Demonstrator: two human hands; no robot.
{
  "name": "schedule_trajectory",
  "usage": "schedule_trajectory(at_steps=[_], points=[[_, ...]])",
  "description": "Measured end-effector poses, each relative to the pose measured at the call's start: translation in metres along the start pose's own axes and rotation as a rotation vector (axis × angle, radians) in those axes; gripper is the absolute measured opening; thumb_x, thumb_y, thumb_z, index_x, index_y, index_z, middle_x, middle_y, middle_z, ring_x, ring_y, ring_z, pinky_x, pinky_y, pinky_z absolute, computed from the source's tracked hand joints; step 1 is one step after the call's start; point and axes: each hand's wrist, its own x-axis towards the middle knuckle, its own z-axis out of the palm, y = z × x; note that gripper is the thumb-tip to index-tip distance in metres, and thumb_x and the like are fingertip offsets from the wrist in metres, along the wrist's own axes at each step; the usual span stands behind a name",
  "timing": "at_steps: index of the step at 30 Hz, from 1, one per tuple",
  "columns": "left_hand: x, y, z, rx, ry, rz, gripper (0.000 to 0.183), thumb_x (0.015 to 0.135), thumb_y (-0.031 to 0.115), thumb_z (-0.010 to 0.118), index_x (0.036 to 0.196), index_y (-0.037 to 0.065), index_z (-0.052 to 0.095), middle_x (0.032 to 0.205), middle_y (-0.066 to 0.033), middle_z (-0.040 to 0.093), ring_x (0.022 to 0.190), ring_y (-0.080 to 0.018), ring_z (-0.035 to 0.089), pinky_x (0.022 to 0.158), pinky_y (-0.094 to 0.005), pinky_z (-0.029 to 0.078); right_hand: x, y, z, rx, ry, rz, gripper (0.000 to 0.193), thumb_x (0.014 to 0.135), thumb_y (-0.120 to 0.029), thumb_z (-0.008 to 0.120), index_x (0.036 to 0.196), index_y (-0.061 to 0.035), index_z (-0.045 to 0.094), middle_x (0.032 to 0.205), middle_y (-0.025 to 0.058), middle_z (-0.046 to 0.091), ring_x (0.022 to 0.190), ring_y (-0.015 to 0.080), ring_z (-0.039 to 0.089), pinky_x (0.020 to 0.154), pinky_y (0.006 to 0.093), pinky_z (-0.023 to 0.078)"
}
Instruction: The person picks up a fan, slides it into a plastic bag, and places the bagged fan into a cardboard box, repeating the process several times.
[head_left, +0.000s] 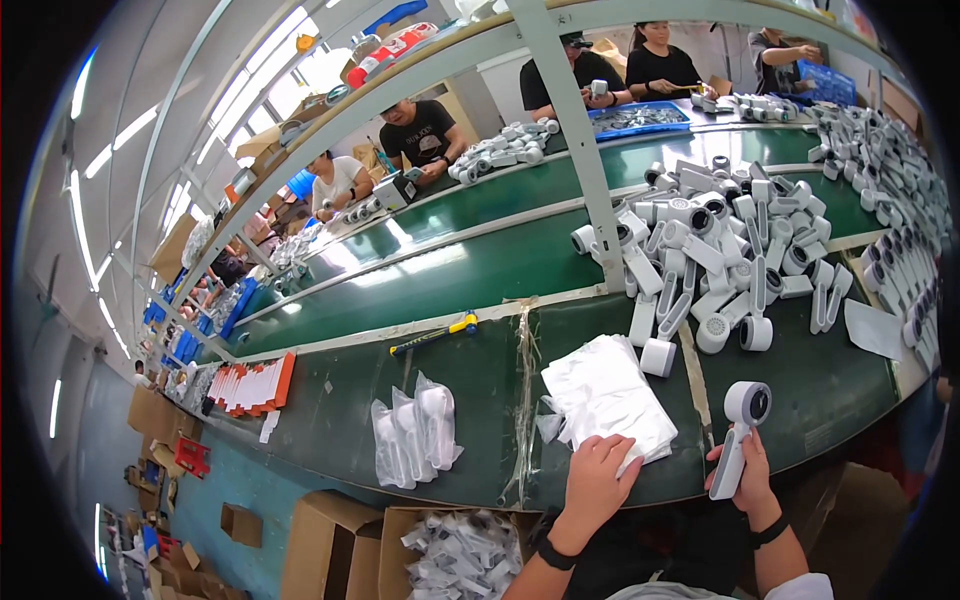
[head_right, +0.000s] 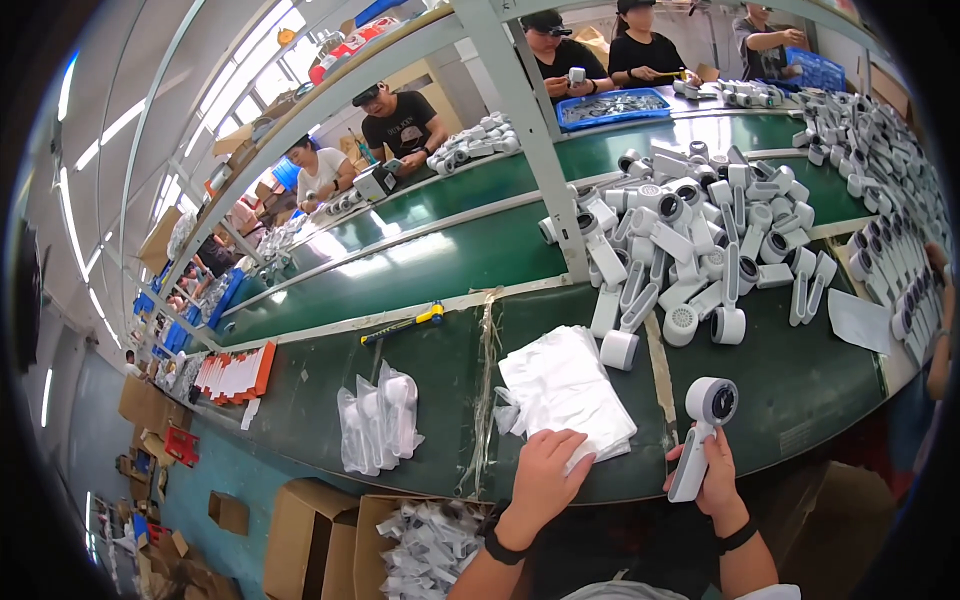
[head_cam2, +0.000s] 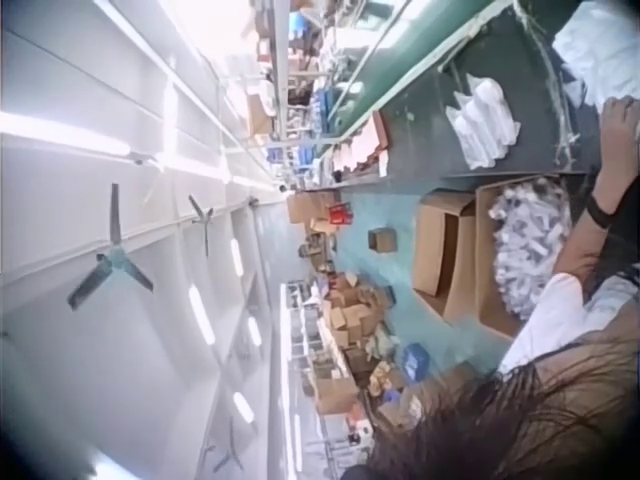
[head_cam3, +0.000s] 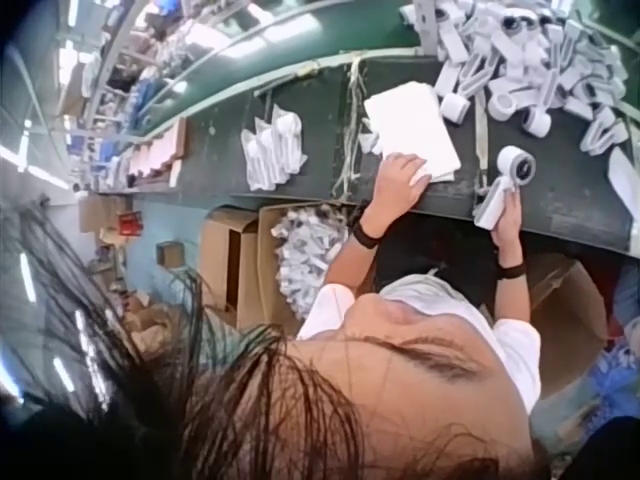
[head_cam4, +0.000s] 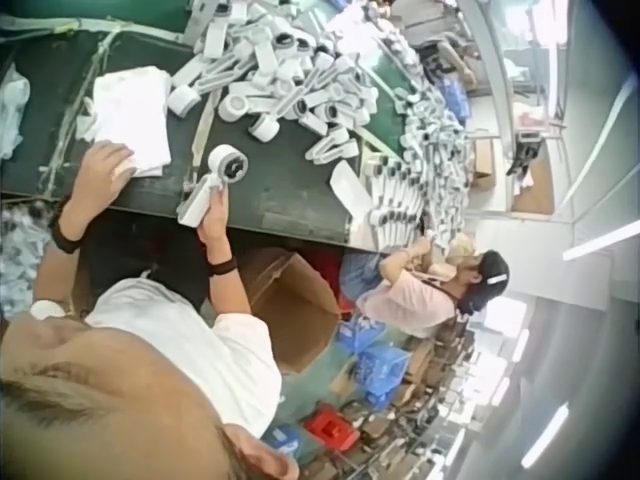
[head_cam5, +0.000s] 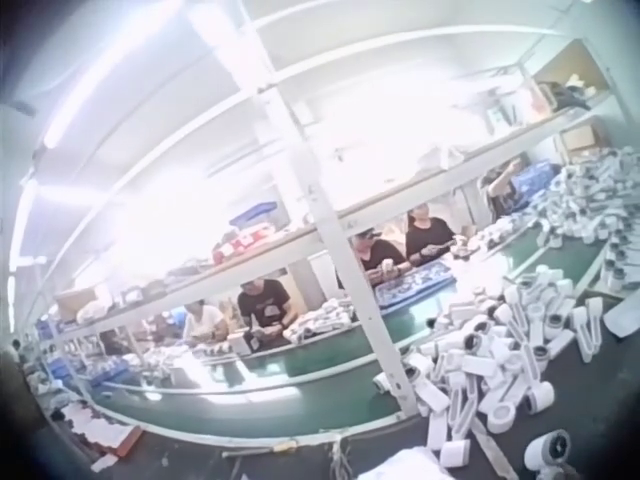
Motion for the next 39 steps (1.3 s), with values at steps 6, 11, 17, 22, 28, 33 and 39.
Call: schedule_trajectory(at_steps=[6,11,17,22,28,33,39], points=[[0.001,-0.007,0.01,0.211,-0.129,0.012,0.024,0.077,0.026,0.075,0.096,0.012,0.07,0.101,-0.0011,0.064,0.097,-0.0254,0.055,0.081,-0.0396,0.042,-0.001,0.016,-0.012,-0.046,-0.004,-0.048,0.028,0.103,-0.027,0.038,0.124,-0.0095,0.041,0.074,0.0191,0.062,0.054,0.032,0.063,0.05,0.0423,0.055],[0.012,0.003,0.009,0.211,-0.102,0.024,0.022,0.076,0.027,0.077,0.092,0.014,0.07,0.099,-0.0008,0.064,0.097,-0.0266,0.055,0.082,-0.0412,0.04,-0.003,0.017,-0.015,-0.119,-0.042,-0.062,0.031,0.102,-0.025,0.04,0.13,-0.009,0.04,0.077,0.0189,0.062,0.055,0.0307,0.064,0.05,0.0419,0.055],[0.013,-0.005,0.003,0.313,-0.155,-0.003,0.021,0.073,0.024,0.078,0.089,0.013,0.071,0.1,-0.0029,0.064,0.098,-0.0284,0.055,0.083,-0.0428,0.041,-0.001,0.011,-0.006,-0.197,-0.074,-0.017,0.033,0.103,-0.023,0.038,0.134,-0.0098,0.039,0.081,0.0184,0.064,0.057,0.0285,0.065,0.054,0.0398,0.056],[0.015,-0.018,-0.01,0.206,-0.122,0.089,0.021,0.071,0.015,0.079,0.088,0.006,0.07,0.099,-0.0072,0.065,0.099,-0.033,0.057,0.083,-0.0438,0.046,-0.004,0.006,-0.005,-0.19,-0.083,-0.03,0.033,0.103,-0.023,0.04,0.132,-0.0072,0.039,0.081,0.0178,0.064,0.058,0.0275,0.066,0.055,0.0382,0.056],[-0.009,-0.029,-0.025,0.159,-0.128,0.098,0.017,0.072,0.013,0.079,0.085,0.007,0.069,0.095,-0.0068,0.063,0.105,-0.0358,0.056,0.087,-0.0455,0.045,-0.005,0.006,-0.006,-0.195,-0.073,0.005,0.031,0.102,-0.021,0.041,0.13,-0.0065,0.042,0.081,0.0174,0.065,0.059,0.0271,0.066,0.055,0.0382,0.057],[-0.027,-0.037,-0.032,0.136,-0.131,0.061,0.026,0.071,0.014,0.08,0.093,0.006,0.068,0.103,-0.0079,0.062,0.109,-0.0367,0.054,0.09,-0.0469,0.044,-0.006,0.004,-0.003,-0.178,-0.079,0.001,0.031,0.102,-0.021,0.043,0.128,-0.0054,0.042,0.083,0.0163,0.065,0.06,0.0262,0.066,0.056,0.0374,0.056],[-0.004,-0.013,-0.039,0.162,-0.262,0.123,0.052,0.067,0.012,0.081,0.116,0.008,0.064,0.123,-0.0069,0.061,0.126,-0.0382,0.045,0.098,-0.0484,0.039,-0.005,0.003,0.0,-0.177,-0.076,0.006,0.028,0.102,-0.02,0.044,0.125,-0.004,0.042,0.084,0.0156,0.064,0.061,0.0257,0.067,0.057,0.0366,0.056]])
